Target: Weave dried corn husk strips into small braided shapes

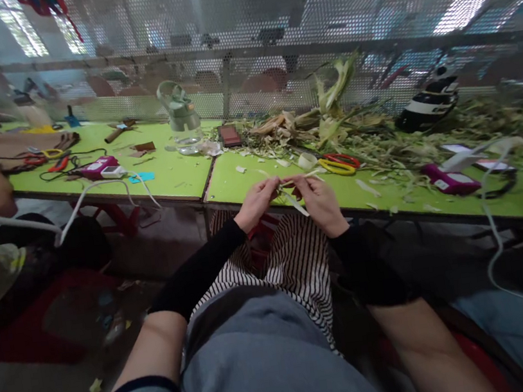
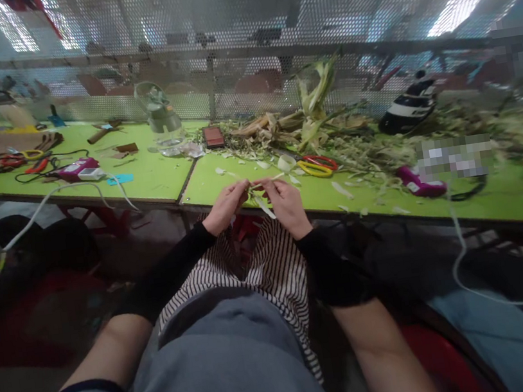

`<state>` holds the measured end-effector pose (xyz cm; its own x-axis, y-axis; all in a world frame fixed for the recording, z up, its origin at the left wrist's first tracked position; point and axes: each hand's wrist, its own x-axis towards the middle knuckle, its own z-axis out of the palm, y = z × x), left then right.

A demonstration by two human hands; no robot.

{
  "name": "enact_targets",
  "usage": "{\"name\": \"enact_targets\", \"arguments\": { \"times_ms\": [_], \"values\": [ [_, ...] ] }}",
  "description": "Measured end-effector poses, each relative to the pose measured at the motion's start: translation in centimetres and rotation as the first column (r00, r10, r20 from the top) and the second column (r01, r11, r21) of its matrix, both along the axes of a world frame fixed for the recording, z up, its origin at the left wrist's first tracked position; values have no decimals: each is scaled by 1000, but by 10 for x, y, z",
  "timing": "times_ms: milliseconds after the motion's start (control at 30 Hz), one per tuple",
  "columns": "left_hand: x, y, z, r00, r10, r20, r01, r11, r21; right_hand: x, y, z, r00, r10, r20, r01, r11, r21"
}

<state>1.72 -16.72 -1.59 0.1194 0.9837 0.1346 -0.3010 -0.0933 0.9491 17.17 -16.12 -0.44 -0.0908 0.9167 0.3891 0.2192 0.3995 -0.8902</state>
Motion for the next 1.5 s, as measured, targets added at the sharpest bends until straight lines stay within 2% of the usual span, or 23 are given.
{"name": "enact_targets", "arguments": {
  "times_ms": [100,200,267,400,567,700,800,900,967,1067,1167,1300,1400,1500],
  "values": [
    [4,-1,-2,993,121,-14,-120,992,33,0,-2,-8,995,-72,-65,73,997,14],
    [3,-3,-5,983,163,-87,-154,983,97,3,-4,-8,989,-89,-114,87,996,-19],
    [1,-5,-6,972,184,-146,-160,974,160,6,-6,-2,994,-31,-103,21,995,-100],
    [-2,-6,-5,947,225,-228,-168,955,243,9,-13,11,982,182,52,-162,950,-269],
    [-2,-6,-5,946,208,-250,-147,959,241,6,-29,12,969,226,99,-197,949,-247],
    [-4,-11,-3,970,137,-200,-102,979,175,11,-40,13,947,276,162,-234,943,-239],
    [-8,-16,3,991,7,-130,6,995,99,16,-43,16,940,289,182,-245,942,-230],
    [-15,-19,11,978,-171,-122,179,983,51,20,-42,17,956,216,198,-188,970,-154],
    [-18,-20,14,961,-215,-176,228,972,59,20,-38,16,954,154,259,-137,987,-82],
    [-16,-20,14,939,-146,-312,202,967,154,14,-33,10,938,117,325,-105,993,-52],
    [-8,-17,7,909,-16,-416,130,960,247,5,-29,1,964,58,259,-41,997,-71],
    [1,-13,-4,838,207,-505,-28,940,339,-6,-25,-9,957,-127,259,110,991,79],
    [4,-13,-10,769,301,-564,-59,912,407,-10,-23,-12,938,-210,274,167,971,173],
    [6,-16,-14,753,380,-537,-97,872,480,-14,-22,-14,935,-261,238,209,952,223]
  ]
}}
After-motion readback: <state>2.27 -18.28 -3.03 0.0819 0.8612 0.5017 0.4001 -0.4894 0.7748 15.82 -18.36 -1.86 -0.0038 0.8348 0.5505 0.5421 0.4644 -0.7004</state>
